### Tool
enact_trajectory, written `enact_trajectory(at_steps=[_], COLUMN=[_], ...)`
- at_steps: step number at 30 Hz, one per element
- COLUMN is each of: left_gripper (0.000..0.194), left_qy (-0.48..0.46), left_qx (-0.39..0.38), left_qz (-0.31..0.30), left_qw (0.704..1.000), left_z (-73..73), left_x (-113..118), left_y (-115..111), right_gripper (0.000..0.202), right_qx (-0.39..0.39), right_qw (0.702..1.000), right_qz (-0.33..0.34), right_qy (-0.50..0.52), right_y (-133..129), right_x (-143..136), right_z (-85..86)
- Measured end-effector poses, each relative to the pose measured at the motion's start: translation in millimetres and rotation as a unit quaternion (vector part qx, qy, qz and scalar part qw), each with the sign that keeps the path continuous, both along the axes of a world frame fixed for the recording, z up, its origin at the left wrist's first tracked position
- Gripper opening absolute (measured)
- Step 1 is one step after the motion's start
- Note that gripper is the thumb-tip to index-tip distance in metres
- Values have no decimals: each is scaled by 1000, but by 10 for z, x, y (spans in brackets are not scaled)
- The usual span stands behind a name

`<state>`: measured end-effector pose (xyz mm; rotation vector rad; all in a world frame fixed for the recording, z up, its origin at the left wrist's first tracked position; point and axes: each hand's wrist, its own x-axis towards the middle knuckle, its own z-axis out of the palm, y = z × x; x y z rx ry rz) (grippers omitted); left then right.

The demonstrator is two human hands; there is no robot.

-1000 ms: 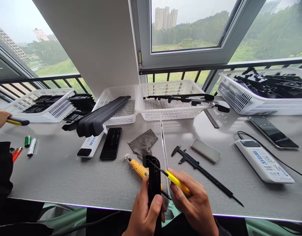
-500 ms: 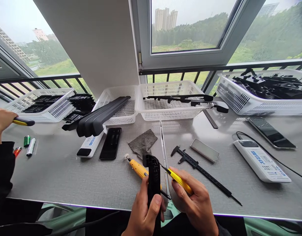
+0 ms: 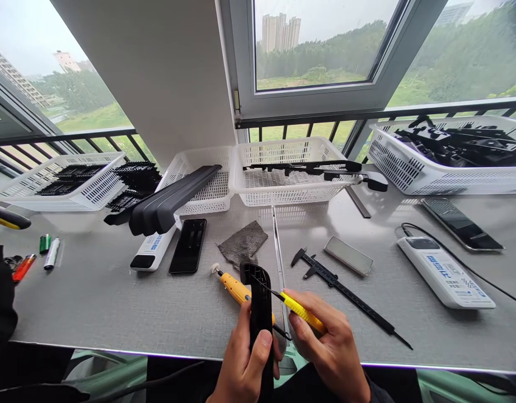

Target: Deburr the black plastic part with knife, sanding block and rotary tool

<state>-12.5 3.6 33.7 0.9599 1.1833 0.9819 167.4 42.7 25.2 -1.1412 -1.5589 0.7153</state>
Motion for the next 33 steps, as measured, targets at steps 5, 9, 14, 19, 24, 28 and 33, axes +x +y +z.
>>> enact_trajectory(at_steps=[5, 9, 14, 19, 24, 28, 33], left_gripper=[60, 57, 55, 65, 68, 66, 69], left_qy=[-5, 2, 17, 33, 34, 30, 28], left_qx=[-3, 16, 16, 7, 7, 19, 12], left_qz=[1, -6, -11, -4, -3, -7, -14], left_qw=[1000, 1000, 1000, 999, 999, 999, 999], left_z=[-6, -48, -76, -42, -48, -76, -67], left_x=[-6, -10, -18, -13, 1, 3, -11], left_y=[5, 18, 16, 11, 20, 23, 28], right_gripper=[31, 32, 36, 40, 36, 22, 48], right_qx=[8, 23, 56, 96, 69, 44, 10], right_qw=[1000, 999, 994, 974, 954, 942, 946], right_qz=[-9, -16, -29, -11, 29, 43, 17], right_qy=[-7, -27, -87, -203, -291, -331, -323], right_y=[-6, -38, 26, 292, 502, 562, 568], right_x=[1, -24, 46, 211, 237, 184, 88], right_z=[-6, -38, -9, 217, 494, 581, 550])
